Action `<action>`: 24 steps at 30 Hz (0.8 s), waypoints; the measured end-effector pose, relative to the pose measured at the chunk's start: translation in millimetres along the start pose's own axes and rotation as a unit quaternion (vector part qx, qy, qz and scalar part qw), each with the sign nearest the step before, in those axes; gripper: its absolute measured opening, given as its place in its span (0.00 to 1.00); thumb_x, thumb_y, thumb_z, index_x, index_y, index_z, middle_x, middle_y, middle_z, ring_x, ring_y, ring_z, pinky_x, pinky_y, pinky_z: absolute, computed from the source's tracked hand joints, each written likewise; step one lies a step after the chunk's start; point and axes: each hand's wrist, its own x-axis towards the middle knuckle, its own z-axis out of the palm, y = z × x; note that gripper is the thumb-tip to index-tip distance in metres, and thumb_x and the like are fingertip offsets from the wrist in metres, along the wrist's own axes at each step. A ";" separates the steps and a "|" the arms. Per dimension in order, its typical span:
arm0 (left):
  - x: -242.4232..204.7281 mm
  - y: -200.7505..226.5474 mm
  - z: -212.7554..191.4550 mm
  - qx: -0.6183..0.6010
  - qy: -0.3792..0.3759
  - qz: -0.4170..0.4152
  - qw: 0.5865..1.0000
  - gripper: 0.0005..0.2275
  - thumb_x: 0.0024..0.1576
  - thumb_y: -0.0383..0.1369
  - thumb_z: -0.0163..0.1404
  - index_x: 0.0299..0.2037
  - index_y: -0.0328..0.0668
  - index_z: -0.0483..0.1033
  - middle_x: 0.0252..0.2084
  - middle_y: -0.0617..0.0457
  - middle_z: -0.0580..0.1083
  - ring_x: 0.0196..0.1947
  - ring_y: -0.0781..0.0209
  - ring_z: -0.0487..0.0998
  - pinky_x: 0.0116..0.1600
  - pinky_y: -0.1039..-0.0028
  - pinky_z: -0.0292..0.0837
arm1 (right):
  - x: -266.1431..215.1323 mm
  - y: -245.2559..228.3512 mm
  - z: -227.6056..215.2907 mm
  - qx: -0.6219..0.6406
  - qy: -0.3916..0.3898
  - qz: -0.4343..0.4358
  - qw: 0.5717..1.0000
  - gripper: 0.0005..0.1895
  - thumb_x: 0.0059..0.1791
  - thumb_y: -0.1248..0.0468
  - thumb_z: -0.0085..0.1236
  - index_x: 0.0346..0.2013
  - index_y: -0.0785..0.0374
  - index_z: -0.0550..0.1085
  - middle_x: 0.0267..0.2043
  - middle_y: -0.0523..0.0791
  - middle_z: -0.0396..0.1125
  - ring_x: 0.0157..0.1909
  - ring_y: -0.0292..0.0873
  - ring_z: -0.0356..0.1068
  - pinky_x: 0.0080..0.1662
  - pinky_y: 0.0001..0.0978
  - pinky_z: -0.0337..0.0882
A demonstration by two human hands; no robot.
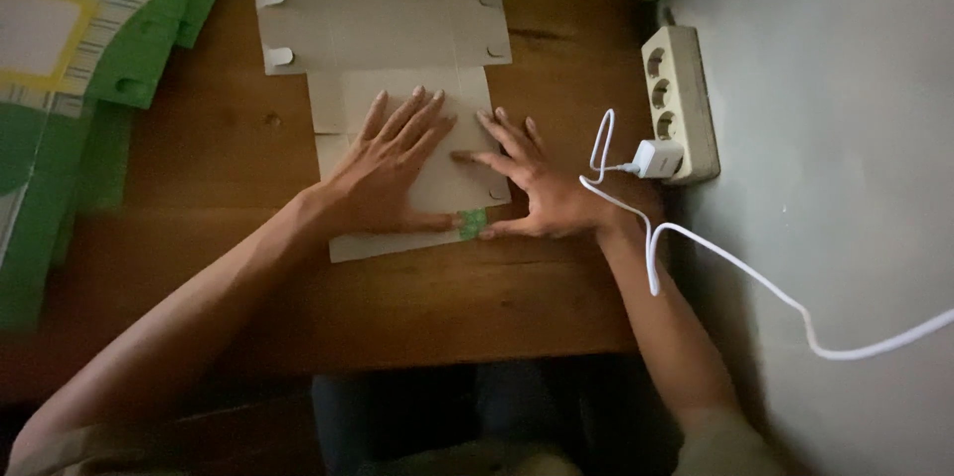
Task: The person folds white tissue paper and places it into a small cardboard box. They then fold the box flaps and apply patterned tape to seal the edges. The process is repeated for multiple boxes.
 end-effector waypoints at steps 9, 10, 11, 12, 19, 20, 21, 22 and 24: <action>-1.3 -1.1 -2.8 -0.020 -0.004 0.009 1.000 0.53 0.45 0.70 0.53 0.74 0.39 0.56 0.77 0.32 0.50 0.78 0.32 0.43 0.74 0.37 0.28 | 0.2 -4.6 -3.9 0.024 -0.025 0.027 0.999 0.46 0.48 0.39 0.62 0.74 0.52 0.56 0.80 0.56 0.27 0.80 0.64 0.20 0.71 0.70 0.22; -1.6 0.7 -4.0 -0.022 -0.006 0.008 1.000 0.53 0.45 0.70 0.53 0.74 0.39 0.56 0.77 0.32 0.50 0.78 0.32 0.43 0.74 0.37 0.28 | 0.4 -4.1 -1.5 0.026 -0.026 0.027 0.999 0.46 0.48 0.39 0.62 0.74 0.52 0.56 0.80 0.56 0.27 0.80 0.64 0.20 0.71 0.70 0.22; -1.1 2.1 -5.2 -0.011 -0.001 0.006 1.000 0.53 0.44 0.70 0.53 0.74 0.39 0.57 0.77 0.33 0.51 0.78 0.33 0.45 0.74 0.37 0.29 | 0.8 -2.9 0.4 0.037 -0.007 0.020 0.999 0.41 0.50 0.43 0.60 0.73 0.53 0.58 0.80 0.56 0.28 0.79 0.65 0.21 0.70 0.71 0.22; -0.7 3.8 -6.4 0.000 0.004 0.005 1.000 0.53 0.43 0.70 0.54 0.73 0.38 0.57 0.77 0.34 0.52 0.77 0.33 0.46 0.75 0.38 0.31 | 1.0 -1.8 2.5 0.047 0.012 0.013 0.999 0.36 0.53 0.46 0.58 0.71 0.54 0.60 0.80 0.57 0.29 0.79 0.66 0.22 0.70 0.72 0.22; -0.2 2.5 -6.1 -0.003 -0.006 -0.005 1.000 0.52 0.43 0.67 0.56 0.73 0.40 0.57 0.77 0.35 0.52 0.77 0.33 0.47 0.75 0.39 0.29 | 1.1 2.3 8.8 0.034 0.035 0.018 0.999 0.32 0.55 0.47 0.54 0.71 0.52 0.61 0.81 0.51 0.30 0.80 0.60 0.22 0.71 0.68 0.23; -0.3 0.7 -4.9 -0.011 -0.001 0.003 1.000 0.52 0.44 0.68 0.55 0.74 0.39 0.57 0.77 0.34 0.51 0.78 0.33 0.46 0.75 0.38 0.28 | 1.0 1.2 7.4 0.033 0.032 0.020 0.999 0.32 0.55 0.46 0.54 0.70 0.52 0.61 0.80 0.52 0.31 0.80 0.61 0.23 0.71 0.70 0.24; -0.5 -1.1 -3.6 -0.019 0.003 0.011 1.000 0.53 0.45 0.68 0.54 0.74 0.39 0.56 0.77 0.34 0.50 0.78 0.32 0.44 0.74 0.38 0.28 | 0.8 0.3 6.4 0.033 0.029 0.022 0.999 0.32 0.55 0.45 0.54 0.70 0.53 0.62 0.80 0.54 0.32 0.80 0.62 0.24 0.71 0.71 0.24; -0.3 -1.2 -4.7 -0.019 0.003 0.011 1.000 0.53 0.45 0.68 0.54 0.74 0.39 0.56 0.77 0.34 0.50 0.78 0.32 0.44 0.74 0.38 0.28 | 0.8 4.9 8.5 0.033 0.029 0.022 0.999 0.32 0.55 0.45 0.54 0.70 0.53 0.62 0.80 0.54 0.32 0.80 0.62 0.24 0.71 0.71 0.24; -0.5 -0.6 -6.2 -0.024 0.003 0.018 1.000 0.54 0.46 0.72 0.52 0.73 0.36 0.57 0.77 0.31 0.51 0.77 0.31 0.44 0.74 0.38 0.28 | 0.0 14.0 13.1 0.012 0.021 0.001 1.000 0.33 0.54 0.46 0.56 0.70 0.55 0.61 0.80 0.54 0.29 0.80 0.62 0.21 0.70 0.70 0.23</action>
